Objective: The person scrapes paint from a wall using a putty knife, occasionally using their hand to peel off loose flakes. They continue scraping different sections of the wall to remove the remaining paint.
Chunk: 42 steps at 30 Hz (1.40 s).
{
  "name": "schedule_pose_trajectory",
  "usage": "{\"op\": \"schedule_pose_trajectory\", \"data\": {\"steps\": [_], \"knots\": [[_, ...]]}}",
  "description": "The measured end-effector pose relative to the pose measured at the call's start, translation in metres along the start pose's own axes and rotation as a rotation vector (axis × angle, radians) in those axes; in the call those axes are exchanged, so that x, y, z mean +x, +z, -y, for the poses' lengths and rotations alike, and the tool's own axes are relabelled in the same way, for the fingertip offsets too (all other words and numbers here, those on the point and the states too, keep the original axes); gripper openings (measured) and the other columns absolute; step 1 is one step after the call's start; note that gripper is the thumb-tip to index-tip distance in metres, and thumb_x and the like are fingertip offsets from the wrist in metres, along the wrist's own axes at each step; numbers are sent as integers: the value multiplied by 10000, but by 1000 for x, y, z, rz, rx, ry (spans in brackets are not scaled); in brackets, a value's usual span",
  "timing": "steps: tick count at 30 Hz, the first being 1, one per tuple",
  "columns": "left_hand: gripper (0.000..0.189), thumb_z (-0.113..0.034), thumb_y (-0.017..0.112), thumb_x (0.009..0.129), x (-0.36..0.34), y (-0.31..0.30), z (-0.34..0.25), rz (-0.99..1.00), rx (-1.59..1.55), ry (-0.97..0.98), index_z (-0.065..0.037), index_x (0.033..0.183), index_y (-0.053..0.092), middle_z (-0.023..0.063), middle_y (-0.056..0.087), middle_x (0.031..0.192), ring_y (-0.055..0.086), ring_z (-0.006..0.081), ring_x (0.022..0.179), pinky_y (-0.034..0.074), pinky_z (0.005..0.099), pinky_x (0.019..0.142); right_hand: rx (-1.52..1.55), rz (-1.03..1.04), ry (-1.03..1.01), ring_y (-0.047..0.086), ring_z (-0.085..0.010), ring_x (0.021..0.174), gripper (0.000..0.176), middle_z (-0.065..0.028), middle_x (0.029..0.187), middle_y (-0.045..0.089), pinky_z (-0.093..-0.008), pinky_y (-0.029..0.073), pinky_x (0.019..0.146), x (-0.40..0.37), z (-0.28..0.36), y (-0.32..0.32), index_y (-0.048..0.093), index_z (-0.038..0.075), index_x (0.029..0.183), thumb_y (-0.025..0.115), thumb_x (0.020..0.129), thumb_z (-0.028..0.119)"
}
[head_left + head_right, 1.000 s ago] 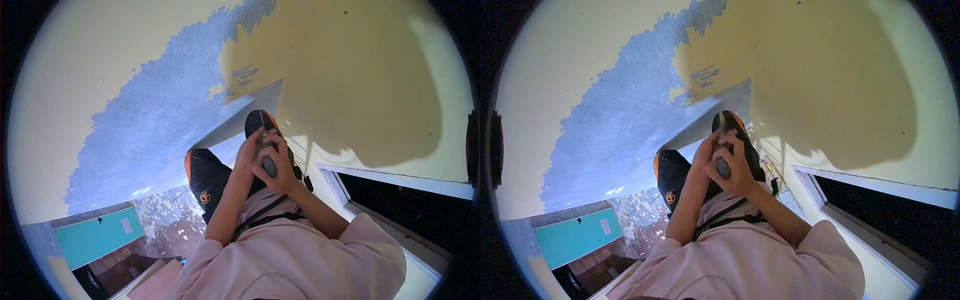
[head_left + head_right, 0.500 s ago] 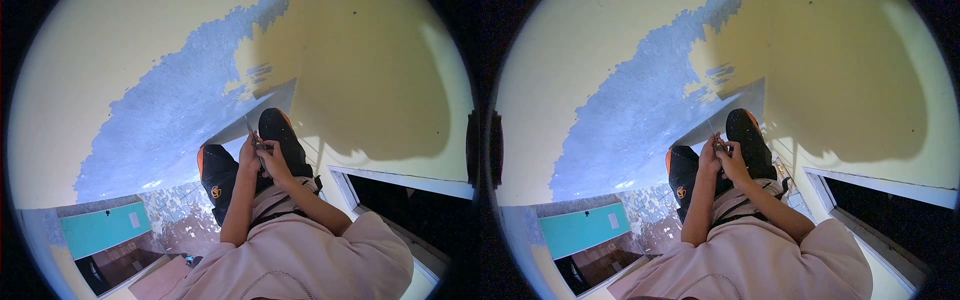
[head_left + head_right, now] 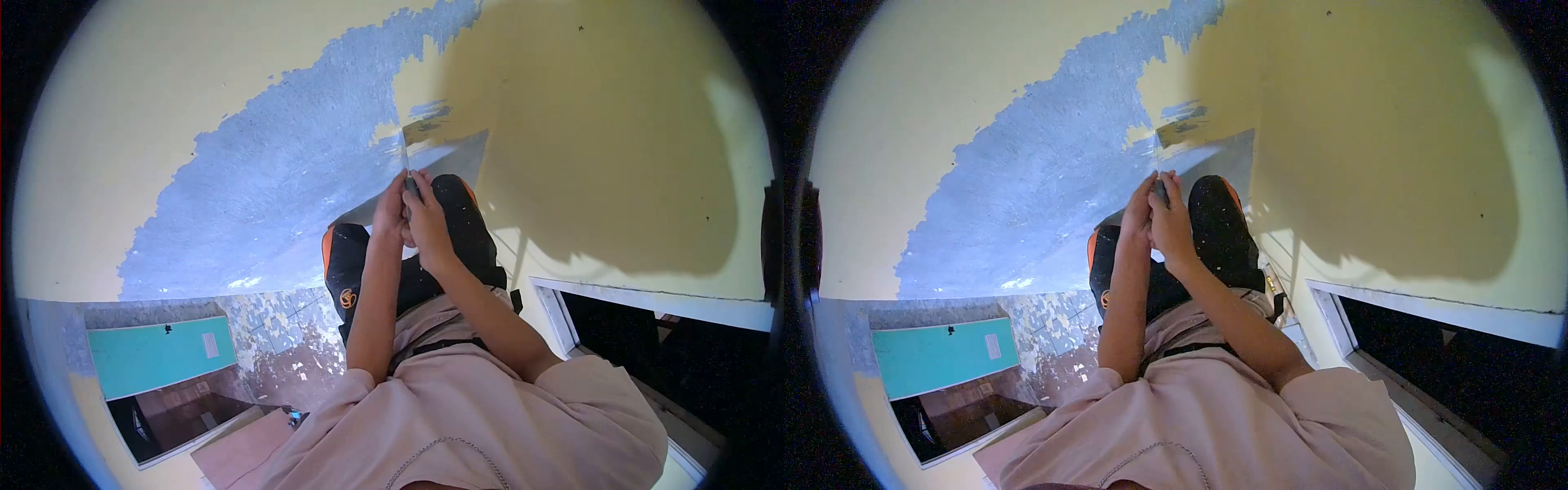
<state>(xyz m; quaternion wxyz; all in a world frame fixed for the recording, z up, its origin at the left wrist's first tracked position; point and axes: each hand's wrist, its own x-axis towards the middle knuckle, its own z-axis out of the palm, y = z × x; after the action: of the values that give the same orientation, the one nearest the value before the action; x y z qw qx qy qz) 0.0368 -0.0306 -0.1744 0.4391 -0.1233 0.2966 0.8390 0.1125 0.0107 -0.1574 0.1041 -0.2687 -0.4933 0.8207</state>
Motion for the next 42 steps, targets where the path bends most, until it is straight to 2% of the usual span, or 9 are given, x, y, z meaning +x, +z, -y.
{"op": "schedule_pose_trajectory", "data": {"steps": [2, 7, 15, 17, 18, 21, 29, 32, 42], "knots": [[303, -268, 461, 898, -7, -6, -14, 19, 61, 16, 15, 982, 531, 107, 594, 866, 591, 200, 772, 506, 285, 667, 70, -45, -91, 381, -297, 1204, 457, -235, 1295, 381, -328, 302, 977, -6, 12, 22, 345, 8, 1296, 414, 886, 198], [349, -243, 443, 905, -37, -16, -25, -105, 692, 306, 34, 1111, 496, 127, 594, 961, 585, 204, 767, 484, 276, 650, -65, -40, -144, 430, -352, 1147, 463, -256, 1239, 426, -354, 346, 943, -15, -11, 42, 315, 19, 1318, 363, 898, 209], [417, -347, 442, 898, -16, -31, -58, 58, 1353, 510, 32, 811, 593, 93, 603, 703, 553, 150, 602, 445, 298, 570, -140, -111, -166, 439, -394, 1113, 480, -269, 1207, 443, -390, 371, 917, -4, -22, 70, 242, 28, 1344, 264, 922, 256], [395, -334, 444, 899, -22, -38, -71, 253, 1489, 708, 35, 870, 583, 101, 624, 744, 562, 160, 618, 452, 306, 591, -64, -163, -159, 442, -389, 1111, 474, -269, 1199, 448, -388, 374, 912, 0, -27, 86, 253, 28, 1338, 273, 923, 256], [503, -250, 493, 848, -26, -42, -86, 305, 1504, 459, 11, 1265, 385, 152, 625, 944, 587, 218, 787, 442, 287, 705, 14, -216, -173, 446, -384, 1109, 468, -269, 1191, 453, -385, 377, 906, 2, -28, 92, 263, 28, 1332, 282, 924, 255], [428, -230, 460, 879, -26, -42, -75, 213, 1599, 480, 32, 1214, 416, 136, 624, 952, 576, 201, 781, 441, 286, 708, 109, -185, -143, 450, -371, 1108, 456, -267, 1185, 454, -371, 376, 906, -2, -26, 82, 290, 12, 1312, 310, 924, 250], [343, -268, 422, 888, -38, -78, 14, -81, 1127, 456, 3, 1083, 503, 122, 581, 936, 530, 178, 827, 416, 309, 765, -21, -125, 101, 495, -309, 1054, 411, -215, 1161, 485, -355, 406, 861, -1, -68, 16, 364, 21, 1263, 376, 912, 234], [405, -299, 416, 904, -67, -39, 18, -216, 890, 166, -1, 1176, 454, 118, 519, 1101, 516, 177, 962, 425, 303, 780, 97, 32, 271, 349, -67, 389, 468, -16, 648, 455, -226, 210, 319, -19, -38, -5, 290, 131, 1322, 459, 893, 212], [308, -230, 460, 898, -159, -28, -77, -374, 1040, 756, -10, 1107, 512, 106, 535, 1116, 539, 174, 984, 465, 310, 762, -579, 42, 68, 505, -139, 633, 366, -74, 792, 556, -275, 416, 565, -77, 6, -183, 518, -5, 1036, 634, 722, 145]]}}
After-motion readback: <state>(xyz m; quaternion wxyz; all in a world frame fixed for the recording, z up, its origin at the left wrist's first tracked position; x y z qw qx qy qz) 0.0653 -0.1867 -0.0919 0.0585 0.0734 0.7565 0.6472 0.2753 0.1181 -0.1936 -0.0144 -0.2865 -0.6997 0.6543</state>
